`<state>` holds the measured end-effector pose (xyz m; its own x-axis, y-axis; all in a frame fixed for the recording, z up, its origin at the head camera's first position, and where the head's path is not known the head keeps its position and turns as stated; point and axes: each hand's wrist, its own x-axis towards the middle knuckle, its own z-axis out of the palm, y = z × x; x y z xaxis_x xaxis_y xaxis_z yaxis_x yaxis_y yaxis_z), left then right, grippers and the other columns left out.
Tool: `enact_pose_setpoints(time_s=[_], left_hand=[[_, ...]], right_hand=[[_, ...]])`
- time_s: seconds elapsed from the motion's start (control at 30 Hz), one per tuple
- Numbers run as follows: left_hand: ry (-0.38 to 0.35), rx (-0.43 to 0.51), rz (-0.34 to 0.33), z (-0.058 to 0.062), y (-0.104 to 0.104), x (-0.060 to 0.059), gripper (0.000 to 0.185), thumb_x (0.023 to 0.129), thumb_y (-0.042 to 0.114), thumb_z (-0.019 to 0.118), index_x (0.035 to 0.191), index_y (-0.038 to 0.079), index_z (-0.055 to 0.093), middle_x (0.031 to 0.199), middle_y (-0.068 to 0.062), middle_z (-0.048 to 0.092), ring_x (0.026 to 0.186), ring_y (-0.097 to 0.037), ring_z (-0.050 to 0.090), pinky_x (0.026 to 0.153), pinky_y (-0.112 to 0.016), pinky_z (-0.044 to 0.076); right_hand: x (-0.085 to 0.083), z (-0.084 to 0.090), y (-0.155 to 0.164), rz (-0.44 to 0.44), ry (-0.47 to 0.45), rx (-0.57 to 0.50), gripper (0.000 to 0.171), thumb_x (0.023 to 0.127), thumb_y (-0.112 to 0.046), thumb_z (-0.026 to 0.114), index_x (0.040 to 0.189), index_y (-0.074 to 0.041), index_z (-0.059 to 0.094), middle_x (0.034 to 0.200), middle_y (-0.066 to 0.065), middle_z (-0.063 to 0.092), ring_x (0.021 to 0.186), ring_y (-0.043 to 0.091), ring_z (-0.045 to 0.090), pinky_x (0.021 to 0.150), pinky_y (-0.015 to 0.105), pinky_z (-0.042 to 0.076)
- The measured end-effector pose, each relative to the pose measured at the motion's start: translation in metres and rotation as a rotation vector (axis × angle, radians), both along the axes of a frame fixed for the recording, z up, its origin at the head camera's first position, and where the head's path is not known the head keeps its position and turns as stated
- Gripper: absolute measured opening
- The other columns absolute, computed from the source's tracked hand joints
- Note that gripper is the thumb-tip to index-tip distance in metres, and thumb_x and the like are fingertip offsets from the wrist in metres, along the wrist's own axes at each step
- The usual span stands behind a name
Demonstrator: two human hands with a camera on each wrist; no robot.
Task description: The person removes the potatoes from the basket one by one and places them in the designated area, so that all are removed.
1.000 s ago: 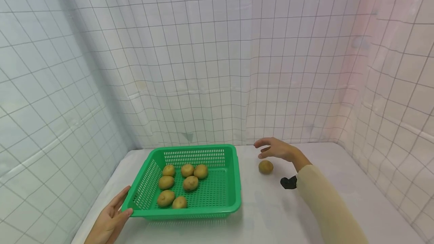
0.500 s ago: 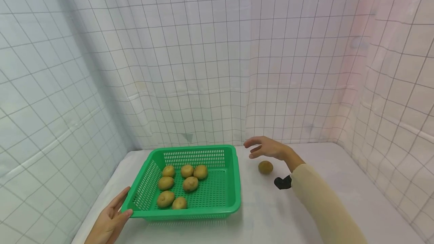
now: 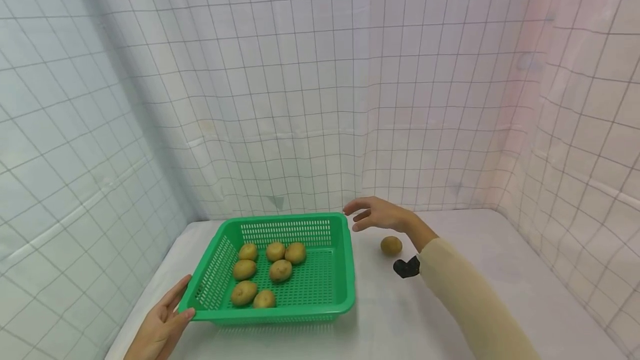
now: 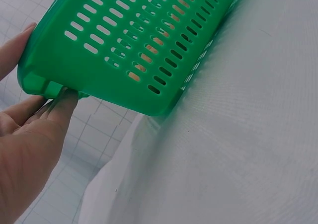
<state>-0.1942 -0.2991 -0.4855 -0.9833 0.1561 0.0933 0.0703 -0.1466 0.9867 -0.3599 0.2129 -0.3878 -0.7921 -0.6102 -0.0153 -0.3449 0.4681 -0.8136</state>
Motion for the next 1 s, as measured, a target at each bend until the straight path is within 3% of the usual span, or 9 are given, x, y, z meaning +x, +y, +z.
enact_pose_setpoints(time_s=[0.27, 0.5, 0.77, 1.0], left_hand=[[-0.014, -0.001, 0.005, 0.0, 0.0, 0.001, 0.084, 0.104, -0.003, 0.058, 0.163, -0.005, -0.002, 0.167, -0.028, -0.009, 0.122, 0.008, 0.052, 0.1, -0.021, 0.048], [-0.012, -0.004, 0.002, -0.001, 0.0, 0.0, 0.083, 0.104, -0.002, 0.057, 0.163, -0.004, -0.001, 0.167, -0.027, -0.008, 0.123, 0.008, 0.051, 0.101, -0.021, 0.048], [-0.015, -0.001, -0.013, -0.002, -0.001, 0.001, 0.081, 0.105, -0.003, 0.056, 0.163, -0.004, -0.001, 0.167, -0.027, -0.009, 0.123, 0.007, 0.052, 0.1, -0.022, 0.049], [0.0, 0.008, -0.03, -0.002, -0.002, -0.001, 0.082, 0.104, -0.004, 0.055, 0.162, -0.005, -0.003, 0.166, -0.028, -0.011, 0.125, 0.006, 0.052, 0.101, -0.023, 0.049]], right_hand=[[-0.001, 0.005, -0.023, 0.089, 0.009, -0.021, 0.052, 0.098, -0.013, 0.071, 0.145, -0.001, 0.054, 0.148, 0.015, 0.053, 0.133, 0.04, 0.053, 0.106, 0.054, 0.047], [-0.006, 0.008, -0.04, 0.13, -0.002, -0.008, 0.054, 0.097, -0.02, 0.075, 0.145, -0.004, 0.056, 0.148, 0.018, 0.053, 0.131, 0.038, 0.055, 0.105, 0.053, 0.048], [-0.01, 0.009, -0.069, 0.221, -0.034, -0.031, 0.054, 0.096, -0.017, 0.076, 0.143, -0.001, 0.056, 0.146, 0.022, 0.053, 0.131, 0.045, 0.053, 0.102, 0.043, 0.052], [-0.015, 0.007, -0.094, 0.274, -0.042, -0.059, 0.05, 0.095, -0.016, 0.077, 0.141, -0.006, 0.059, 0.142, 0.015, 0.058, 0.128, 0.038, 0.057, 0.099, 0.039, 0.054]])
